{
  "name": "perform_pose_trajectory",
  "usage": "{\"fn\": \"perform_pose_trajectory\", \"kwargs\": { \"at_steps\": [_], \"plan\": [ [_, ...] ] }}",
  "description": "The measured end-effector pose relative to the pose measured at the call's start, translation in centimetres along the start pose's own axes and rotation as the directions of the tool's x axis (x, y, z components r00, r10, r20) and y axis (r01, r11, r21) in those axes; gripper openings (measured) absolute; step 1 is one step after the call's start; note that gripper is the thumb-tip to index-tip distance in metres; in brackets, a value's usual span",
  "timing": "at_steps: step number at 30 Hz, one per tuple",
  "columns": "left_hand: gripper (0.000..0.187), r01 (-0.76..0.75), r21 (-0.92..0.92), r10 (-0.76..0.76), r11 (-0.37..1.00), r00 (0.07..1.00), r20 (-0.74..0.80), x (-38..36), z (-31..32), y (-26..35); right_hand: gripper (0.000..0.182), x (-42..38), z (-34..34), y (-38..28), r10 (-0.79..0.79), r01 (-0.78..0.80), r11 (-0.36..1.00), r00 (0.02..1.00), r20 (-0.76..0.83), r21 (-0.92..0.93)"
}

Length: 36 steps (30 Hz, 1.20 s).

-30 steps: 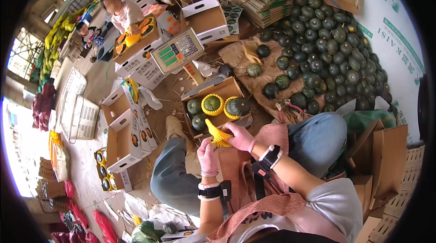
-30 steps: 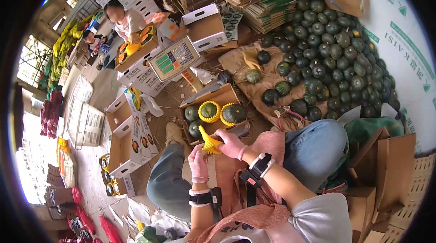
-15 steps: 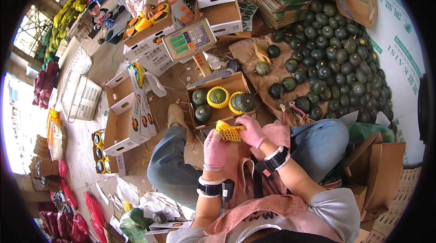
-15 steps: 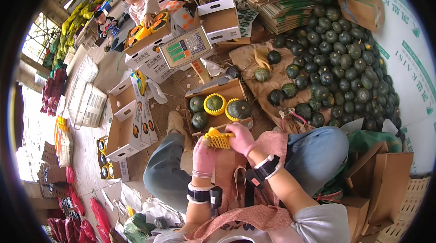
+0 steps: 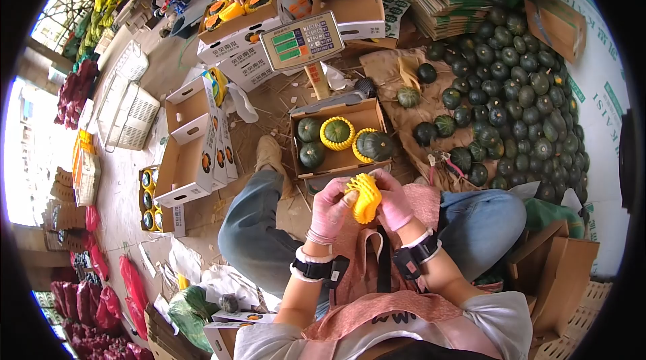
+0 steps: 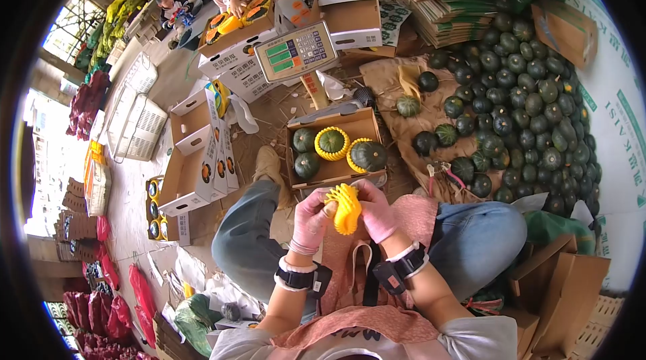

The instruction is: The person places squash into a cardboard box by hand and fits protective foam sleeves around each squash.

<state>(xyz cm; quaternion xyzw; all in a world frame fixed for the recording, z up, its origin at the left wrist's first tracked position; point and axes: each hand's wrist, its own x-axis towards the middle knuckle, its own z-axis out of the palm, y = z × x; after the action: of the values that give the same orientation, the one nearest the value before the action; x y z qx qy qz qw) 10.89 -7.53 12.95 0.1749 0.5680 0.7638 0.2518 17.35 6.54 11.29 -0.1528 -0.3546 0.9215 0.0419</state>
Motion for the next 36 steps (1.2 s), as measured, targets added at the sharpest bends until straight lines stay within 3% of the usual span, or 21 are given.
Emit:
{"fn": "perform_pose_trajectory", "kwargs": {
  "at_steps": [3,7,10,11,14,15,16,18,19,20,22,23,24,26,27,29,30,31,32,34,36],
  "plan": [
    [0.01,-0.042,0.039,0.046,0.998,0.993,-0.11,0.2,1.2,-1.0,0.031,0.0,0.5,-0.1,0.028,-0.028,1.0,1.0,-0.004,-0.013],
    [0.006,-0.154,0.459,0.229,0.875,0.967,-0.112,0.1,1.8,-0.6,0.02,0.6,-1.3,0.6,0.022,-0.039,0.98,0.996,-0.09,-0.193],
    [0.008,0.141,0.098,-0.138,0.985,0.99,-0.042,-0.2,1.1,-0.4,0.014,0.8,-1.9,0.6,-0.015,-0.028,0.926,0.994,-0.11,-0.377],
    [0.013,0.251,0.031,-0.253,0.968,0.958,0.133,-0.2,-0.5,-0.4,0.013,0.8,-1.8,0.4,-0.032,-0.02,0.889,0.994,-0.106,-0.457],
    [0.016,0.268,-0.027,-0.255,0.963,0.938,0.236,-0.7,-2.0,0.0,0.01,0.7,-2.1,0.4,-0.009,-0.011,0.712,1.0,-0.026,-0.702],
    [0.012,0.109,-0.051,-0.097,0.993,0.976,0.193,-1.0,-2.7,-0.4,0.007,0.6,-2.0,0.4,-0.025,0.054,0.649,0.998,0.049,-0.759],
    [0.013,0.212,-0.387,-0.16,0.897,0.974,0.162,-1.3,-2.7,-0.1,0.007,0.4,-1.5,-0.3,0.05,0.011,0.719,0.997,0.067,-0.695],
    [0.018,0.529,-0.461,-0.384,0.712,0.844,0.375,-2.0,-3.6,2.0,0.008,-0.2,-0.7,-1.9,0.197,-0.105,0.827,0.974,0.111,-0.552],
    [0.025,0.577,-0.238,-0.384,0.781,0.745,0.545,-1.8,-4.3,2.1,0.012,-0.7,-0.9,-1.5,0.244,-0.202,0.94,0.961,0.129,-0.274],
    [0.032,0.716,-0.033,-0.56,0.698,0.573,0.599,-2.0,-6.0,1.4,0.019,-1.1,-1.2,-1.8,0.163,-0.076,0.965,0.925,0.344,-0.252],
    [0.031,0.484,-0.009,-0.415,0.875,0.76,0.5,-1.0,-5.8,2.4,0.03,-3.7,0.8,-4.1,0.132,0.197,0.738,0.896,0.425,-0.646],
    [0.03,0.541,-0.241,-0.387,0.806,0.789,0.478,-0.1,-5.9,1.8,0.027,-4.3,1.2,-3.7,0.418,-0.285,0.856,0.873,0.252,-0.432],
    [0.029,0.552,-0.463,-0.36,0.694,0.822,0.441,0.4,-5.6,1.0,0.025,-5.0,1.4,-3.3,0.69,-0.683,0.722,0.702,0.18,-0.105],
    [0.037,0.548,-0.554,-0.444,0.627,0.836,0.323,0.1,-2.6,0.5,0.036,-5.5,-4.4,0.3,0.375,-0.254,0.861,0.903,0.211,-0.44],
    [0.041,0.608,-0.408,-0.473,0.681,0.791,0.389,0.1,-1.9,-1.0,0.036,-5.0,-4.2,-1.7,0.295,-0.262,0.939,0.947,0.128,-0.222],
    [0.048,0.833,-0.545,-0.466,0.096,0.522,0.715,1.9,-0.2,-1.4,0.035,-2.7,-4.1,-4.9,0.149,-0.146,0.989,0.976,-0.16,0.03],
    [0.039,0.669,-0.266,-0.421,0.694,0.677,0.603,3.4,-0.2,-2.8,0.035,-1.5,-5.1,-5.0,0.095,-0.097,0.995,0.951,-0.296,0.007],
    [0.031,0.278,0.238,-0.361,0.931,0.807,0.468,4.8,-0.1,-4.2,0.039,-0.5,-7.5,-3.6,0.046,-0.076,0.995,0.926,-0.375,-0.066],
    [0.023,0.365,0.308,-0.455,0.879,0.834,0.311,6.4,-0.2,-6.7,0.043,0.5,-8.6,-3.3,0.006,-0.125,0.966,0.887,-0.462,-0.227],
    [0.017,-0.045,0.666,-0.111,0.745,0.976,0.189,10.5,1.0,-6.5,0.05,2.4,-9.3,-3.3,-0.08,-0.361,0.76,0.773,-0.63,-0.54],
    [0.016,-0.248,0.699,0.124,0.671,0.967,0.224,13.4,1.2,-8.0,0.047,4.7,-12.3,-1.0,-0.361,-0.305,0.389,0.817,-0.449,-0.869]
  ]
}}
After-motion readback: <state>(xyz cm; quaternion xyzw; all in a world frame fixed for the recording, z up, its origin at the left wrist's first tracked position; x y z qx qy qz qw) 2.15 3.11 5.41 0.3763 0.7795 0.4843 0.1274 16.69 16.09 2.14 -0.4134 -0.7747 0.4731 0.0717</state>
